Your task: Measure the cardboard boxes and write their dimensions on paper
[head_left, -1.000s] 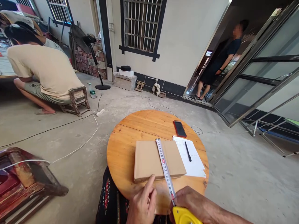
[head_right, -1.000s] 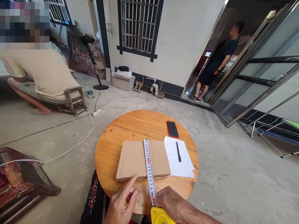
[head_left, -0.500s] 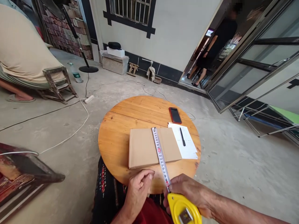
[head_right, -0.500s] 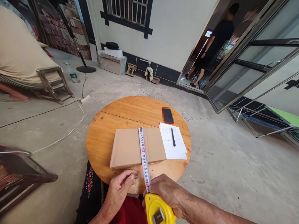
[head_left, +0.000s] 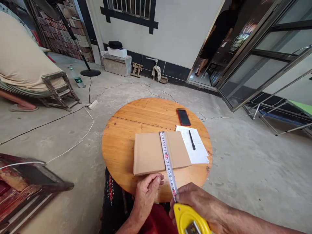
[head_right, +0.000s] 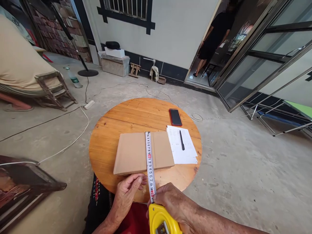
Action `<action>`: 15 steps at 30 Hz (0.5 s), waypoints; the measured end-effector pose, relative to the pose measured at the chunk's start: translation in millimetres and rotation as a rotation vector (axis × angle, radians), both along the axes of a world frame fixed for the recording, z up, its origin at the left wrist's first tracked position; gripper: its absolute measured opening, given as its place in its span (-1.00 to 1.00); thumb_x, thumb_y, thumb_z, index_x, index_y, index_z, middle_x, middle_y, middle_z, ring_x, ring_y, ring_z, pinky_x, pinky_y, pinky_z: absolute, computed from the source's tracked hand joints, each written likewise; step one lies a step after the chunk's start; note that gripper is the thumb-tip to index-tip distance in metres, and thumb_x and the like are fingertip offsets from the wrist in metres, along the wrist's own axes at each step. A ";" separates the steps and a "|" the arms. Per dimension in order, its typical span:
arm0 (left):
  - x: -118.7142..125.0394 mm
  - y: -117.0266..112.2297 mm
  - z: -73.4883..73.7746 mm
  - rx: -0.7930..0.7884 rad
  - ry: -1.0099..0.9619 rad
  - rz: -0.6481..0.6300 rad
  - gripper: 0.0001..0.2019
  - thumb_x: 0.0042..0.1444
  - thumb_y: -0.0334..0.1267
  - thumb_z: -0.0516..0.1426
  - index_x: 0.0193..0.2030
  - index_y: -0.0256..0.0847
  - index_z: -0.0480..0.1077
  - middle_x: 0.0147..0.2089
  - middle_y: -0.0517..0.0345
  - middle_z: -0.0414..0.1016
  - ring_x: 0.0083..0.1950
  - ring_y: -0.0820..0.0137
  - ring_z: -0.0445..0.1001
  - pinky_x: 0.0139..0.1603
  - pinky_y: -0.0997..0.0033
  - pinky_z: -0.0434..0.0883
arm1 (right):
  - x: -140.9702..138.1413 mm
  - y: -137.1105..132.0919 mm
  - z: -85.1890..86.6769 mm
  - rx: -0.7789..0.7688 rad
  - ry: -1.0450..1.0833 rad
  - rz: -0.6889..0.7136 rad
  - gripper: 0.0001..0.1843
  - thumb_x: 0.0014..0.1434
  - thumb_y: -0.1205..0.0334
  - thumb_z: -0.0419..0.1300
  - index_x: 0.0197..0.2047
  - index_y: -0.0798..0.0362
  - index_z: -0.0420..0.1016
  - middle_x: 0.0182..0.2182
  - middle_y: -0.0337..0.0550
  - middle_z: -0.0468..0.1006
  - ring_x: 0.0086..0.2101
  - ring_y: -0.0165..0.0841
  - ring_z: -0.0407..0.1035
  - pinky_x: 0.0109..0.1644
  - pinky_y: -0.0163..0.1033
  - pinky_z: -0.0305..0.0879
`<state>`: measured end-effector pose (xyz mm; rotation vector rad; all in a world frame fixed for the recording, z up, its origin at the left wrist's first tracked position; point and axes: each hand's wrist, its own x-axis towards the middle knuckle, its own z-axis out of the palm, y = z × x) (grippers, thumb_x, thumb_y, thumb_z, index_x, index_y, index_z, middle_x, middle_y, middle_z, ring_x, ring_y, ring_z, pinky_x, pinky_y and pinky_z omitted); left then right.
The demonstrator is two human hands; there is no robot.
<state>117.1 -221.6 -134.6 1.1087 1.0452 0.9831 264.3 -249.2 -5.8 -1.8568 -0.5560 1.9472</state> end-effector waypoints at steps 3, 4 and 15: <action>-0.7 0.1 -0.2 0.001 -0.002 0.010 -0.63 0.19 0.05 0.16 -0.21 -0.24 0.58 -0.28 0.00 0.67 -0.27 0.25 0.63 -0.26 0.38 0.56 | -2.1 -1.2 0.7 -0.020 0.015 -0.012 -0.78 -0.25 0.18 0.13 -0.56 0.15 0.48 -0.57 -0.01 0.58 -0.57 -0.38 0.42 -0.47 -0.32 0.27; -1.0 0.3 0.0 0.001 -0.004 0.014 -0.63 0.19 0.05 0.16 -0.21 -0.25 0.58 -0.28 0.00 0.67 -0.27 0.24 0.63 -0.27 0.38 0.56 | -3.1 -1.3 1.1 -0.029 0.022 -0.020 -0.78 -0.25 0.19 0.13 -0.55 0.16 0.48 -0.57 -0.01 0.58 -0.57 -0.37 0.42 -0.47 -0.31 0.27; -1.7 2.9 8.6 -0.011 0.015 0.015 -0.65 0.21 0.00 0.15 -0.18 -0.26 0.58 -0.26 0.00 0.66 -0.26 0.25 0.62 -0.22 0.37 0.55 | -9.8 0.9 0.0 -0.053 0.072 -0.057 -0.75 -0.24 0.18 0.15 -0.50 0.18 0.53 -0.60 -0.02 0.56 -0.58 -0.35 0.42 -0.47 -0.28 0.29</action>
